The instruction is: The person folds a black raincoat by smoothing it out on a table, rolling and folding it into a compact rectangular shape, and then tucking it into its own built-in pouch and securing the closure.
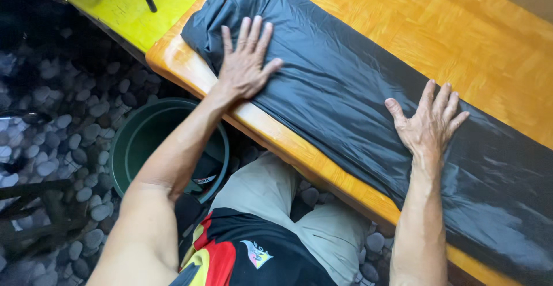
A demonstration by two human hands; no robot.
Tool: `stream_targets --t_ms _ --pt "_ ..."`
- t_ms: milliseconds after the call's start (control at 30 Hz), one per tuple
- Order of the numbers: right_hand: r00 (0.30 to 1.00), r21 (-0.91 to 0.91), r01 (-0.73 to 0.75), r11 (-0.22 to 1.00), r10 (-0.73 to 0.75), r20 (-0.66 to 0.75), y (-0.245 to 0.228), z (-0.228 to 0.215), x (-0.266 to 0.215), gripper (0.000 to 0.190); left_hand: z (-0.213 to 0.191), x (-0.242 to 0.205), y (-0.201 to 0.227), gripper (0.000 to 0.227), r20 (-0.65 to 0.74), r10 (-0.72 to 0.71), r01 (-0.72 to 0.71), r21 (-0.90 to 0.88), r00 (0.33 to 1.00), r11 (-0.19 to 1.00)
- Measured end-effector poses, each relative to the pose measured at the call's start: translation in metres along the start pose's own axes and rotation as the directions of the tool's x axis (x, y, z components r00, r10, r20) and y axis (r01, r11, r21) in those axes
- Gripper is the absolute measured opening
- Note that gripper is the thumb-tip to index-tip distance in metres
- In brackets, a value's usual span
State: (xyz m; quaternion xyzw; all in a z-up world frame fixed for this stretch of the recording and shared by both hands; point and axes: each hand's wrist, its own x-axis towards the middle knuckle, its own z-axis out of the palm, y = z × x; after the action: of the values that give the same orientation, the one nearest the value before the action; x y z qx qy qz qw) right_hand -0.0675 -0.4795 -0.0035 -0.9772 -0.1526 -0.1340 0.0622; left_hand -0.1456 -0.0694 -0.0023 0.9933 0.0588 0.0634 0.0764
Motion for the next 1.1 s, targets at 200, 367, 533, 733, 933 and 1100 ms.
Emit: stream_targets --t_ms 200,367,533,733,933,1100 --pt "1.0 -0.013 0.013 1.0 -0.013 -0.015 -0.002 -0.002 -0.001 0.103 -0.025 0.003 -0.046 0.079 0.064 -0.146 0.152 -0.094 0.987 0.984" --pt "1.0 -0.023 -0.004 1.0 0.003 -0.026 -0.001 0.002 -0.001 0.104 -0.043 0.006 -0.038 0.075 0.12 -0.231 0.242 -0.094 0.966 0.966" --pt "0.997 -0.039 -0.01 0.999 0.006 -0.083 0.0 0.006 -0.001 0.102 -0.049 0.022 0.003 0.071 0.08 -0.407 0.401 0.085 0.91 0.912" --pt "0.997 -0.031 -0.055 0.998 0.053 -0.048 0.0 0.005 0.0 0.104 -0.046 0.041 0.056 0.078 0.18 0.028 -0.017 -0.064 0.983 0.998" --pt "0.989 0.016 -0.144 0.989 0.144 0.037 -0.005 -0.009 0.001 0.105 -0.056 0.042 0.047 0.092 0.221 -0.109 0.131 -0.088 0.969 0.987" --pt "0.961 0.13 -0.2 0.971 0.169 0.219 -0.004 -0.022 0.001 0.106 -0.03 0.046 0.043 0.088 0.109 -0.07 0.073 -0.029 0.992 0.997"
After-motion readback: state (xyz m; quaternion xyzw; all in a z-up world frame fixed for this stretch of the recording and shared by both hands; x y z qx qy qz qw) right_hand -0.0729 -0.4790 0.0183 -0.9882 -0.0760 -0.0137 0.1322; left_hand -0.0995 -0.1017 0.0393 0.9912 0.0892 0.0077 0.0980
